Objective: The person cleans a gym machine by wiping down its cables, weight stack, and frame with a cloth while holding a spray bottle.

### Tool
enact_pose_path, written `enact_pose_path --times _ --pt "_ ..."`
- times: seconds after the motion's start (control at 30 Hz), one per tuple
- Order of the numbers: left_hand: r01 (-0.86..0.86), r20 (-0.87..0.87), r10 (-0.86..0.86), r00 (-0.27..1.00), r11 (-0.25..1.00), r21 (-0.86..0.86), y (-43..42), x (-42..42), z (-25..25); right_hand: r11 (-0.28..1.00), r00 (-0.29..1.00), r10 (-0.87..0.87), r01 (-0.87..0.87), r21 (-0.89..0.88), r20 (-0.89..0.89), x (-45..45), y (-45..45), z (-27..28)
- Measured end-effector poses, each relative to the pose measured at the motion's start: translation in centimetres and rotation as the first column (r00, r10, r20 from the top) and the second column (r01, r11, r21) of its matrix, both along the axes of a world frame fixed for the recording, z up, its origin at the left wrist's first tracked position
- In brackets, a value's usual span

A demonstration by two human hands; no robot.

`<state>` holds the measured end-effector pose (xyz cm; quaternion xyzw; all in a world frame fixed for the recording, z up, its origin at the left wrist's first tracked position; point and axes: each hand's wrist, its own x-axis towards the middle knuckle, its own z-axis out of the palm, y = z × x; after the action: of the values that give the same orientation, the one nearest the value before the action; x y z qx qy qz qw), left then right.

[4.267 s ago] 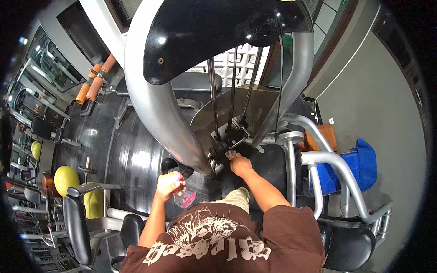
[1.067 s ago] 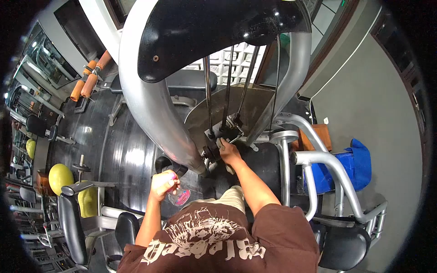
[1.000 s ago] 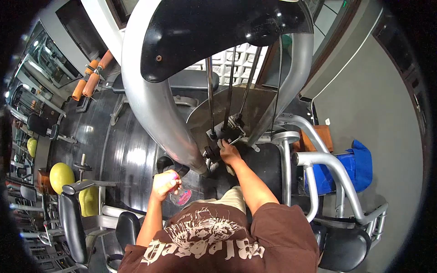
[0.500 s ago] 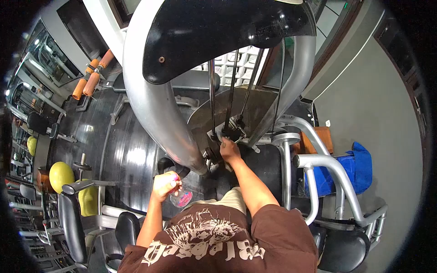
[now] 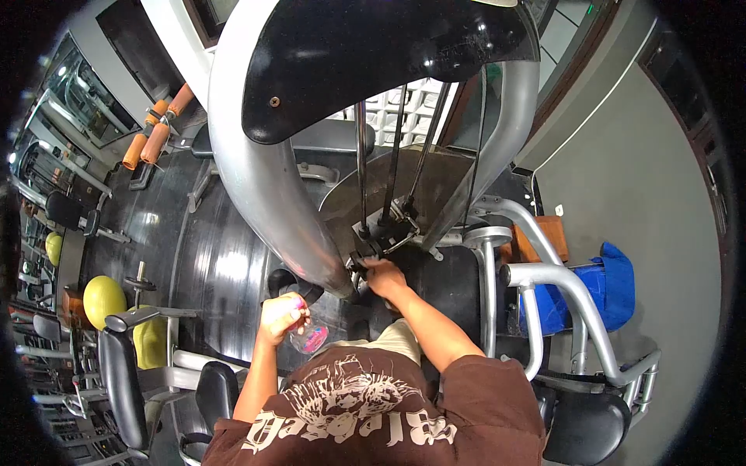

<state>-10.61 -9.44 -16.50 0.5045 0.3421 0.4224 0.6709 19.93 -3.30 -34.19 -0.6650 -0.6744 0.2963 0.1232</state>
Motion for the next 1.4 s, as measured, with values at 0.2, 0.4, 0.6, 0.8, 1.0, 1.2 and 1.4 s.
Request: enact_pose_path --times 0.2,0.4,0.6,0.8,1.0,1.2,1.4 --pt "-0.002 0.023 0.003 1.0 0.999 -0.036 -0.1 0.2 0.2 0.987 0.989 -0.139 0.143 -0.071 0.053 1.0 2.0 2.9" --pt "-0.005 -0.004 0.005 1.0 1.0 0.022 -0.2 0.2 -0.2 0.986 0.986 -0.153 0.148 0.07 0.065 1.2 -2.3 2.5" --pt "-0.009 0.003 0.009 1.0 1.0 0.013 -0.2 0.1 -0.1 0.986 0.988 -0.153 0.152 0.071 0.009 3.3 -3.6 3.6" --pt "-0.005 0.026 0.006 1.0 0.999 -0.034 -0.2 0.1 0.1 0.861 0.912 -0.277 0.375 0.343 -0.301 3.7 1.7 0.4" --pt "-0.009 0.019 0.01 1.0 0.999 -0.037 -0.2 0.0 -0.1 0.945 0.964 -0.263 0.254 0.209 0.02 1.1 1.7 -1.1" --pt "-0.021 0.036 0.023 0.999 0.999 -0.045 -0.3 0.3 0.2 0.994 0.957 -0.108 0.107 0.016 0.268 0.0 -2.6 2.9" --pt "0.014 0.015 -0.013 1.0 0.999 -0.04 -0.2 -0.1 0.1 0.98 0.984 -0.177 0.173 0.099 0.035 1.7 -3.9 3.9"
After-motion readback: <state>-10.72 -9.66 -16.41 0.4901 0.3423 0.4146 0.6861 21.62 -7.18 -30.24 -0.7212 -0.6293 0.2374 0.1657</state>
